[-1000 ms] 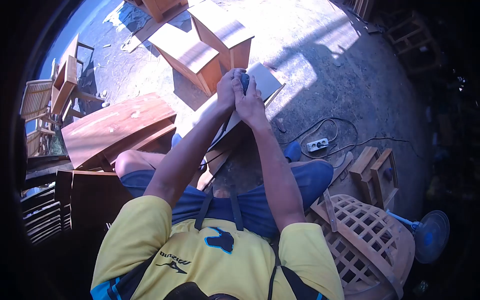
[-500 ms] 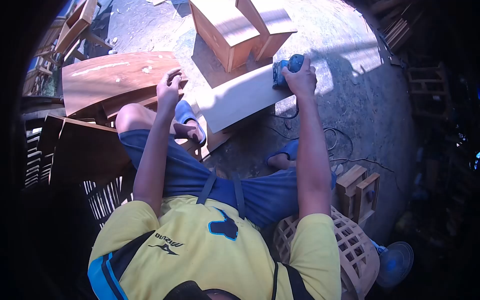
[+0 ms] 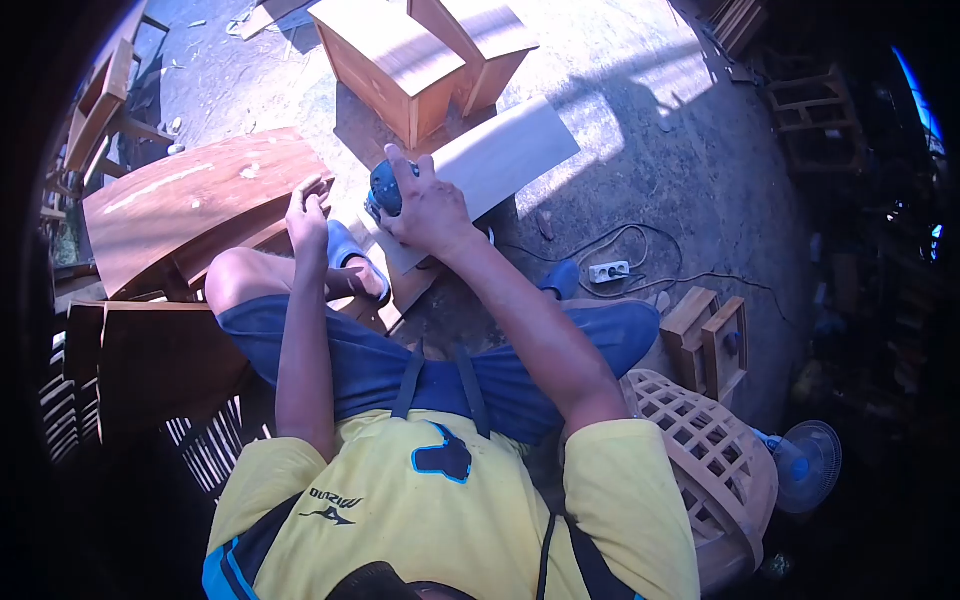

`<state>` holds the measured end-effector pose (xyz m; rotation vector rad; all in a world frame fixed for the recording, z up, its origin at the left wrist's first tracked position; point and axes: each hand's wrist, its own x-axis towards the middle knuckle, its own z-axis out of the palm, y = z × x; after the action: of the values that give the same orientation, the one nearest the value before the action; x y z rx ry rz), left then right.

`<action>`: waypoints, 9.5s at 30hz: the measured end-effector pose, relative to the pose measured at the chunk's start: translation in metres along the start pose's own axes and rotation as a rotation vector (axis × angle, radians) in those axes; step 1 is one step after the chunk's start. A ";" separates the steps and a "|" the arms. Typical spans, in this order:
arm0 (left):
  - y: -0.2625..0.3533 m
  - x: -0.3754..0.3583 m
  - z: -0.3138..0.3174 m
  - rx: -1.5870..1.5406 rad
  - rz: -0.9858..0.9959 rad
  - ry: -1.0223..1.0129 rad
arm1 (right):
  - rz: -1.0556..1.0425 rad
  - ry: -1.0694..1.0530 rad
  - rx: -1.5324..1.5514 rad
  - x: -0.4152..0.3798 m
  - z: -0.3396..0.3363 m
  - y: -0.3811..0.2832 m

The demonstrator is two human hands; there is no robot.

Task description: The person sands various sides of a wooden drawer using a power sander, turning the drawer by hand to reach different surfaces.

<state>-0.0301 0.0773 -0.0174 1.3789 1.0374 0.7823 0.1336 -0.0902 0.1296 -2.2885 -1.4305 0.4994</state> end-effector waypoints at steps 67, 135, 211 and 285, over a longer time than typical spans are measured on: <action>-0.017 -0.056 0.070 0.115 -0.172 -0.091 | 0.397 0.302 -0.175 0.097 -0.123 0.230; -0.085 -0.035 0.061 0.164 -0.181 -0.149 | 0.297 0.373 -0.145 0.021 -0.107 0.233; -0.088 -0.033 0.085 0.042 -0.367 -0.164 | -0.465 -0.587 -0.311 -0.018 -0.054 -0.005; -0.017 -0.047 0.072 -0.027 -0.112 -0.087 | 0.257 0.062 -0.061 0.035 -0.083 0.120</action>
<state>0.0156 0.0050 -0.0351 1.3091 1.0232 0.6456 0.2804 -0.1183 0.1370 -2.5291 -1.1435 0.4587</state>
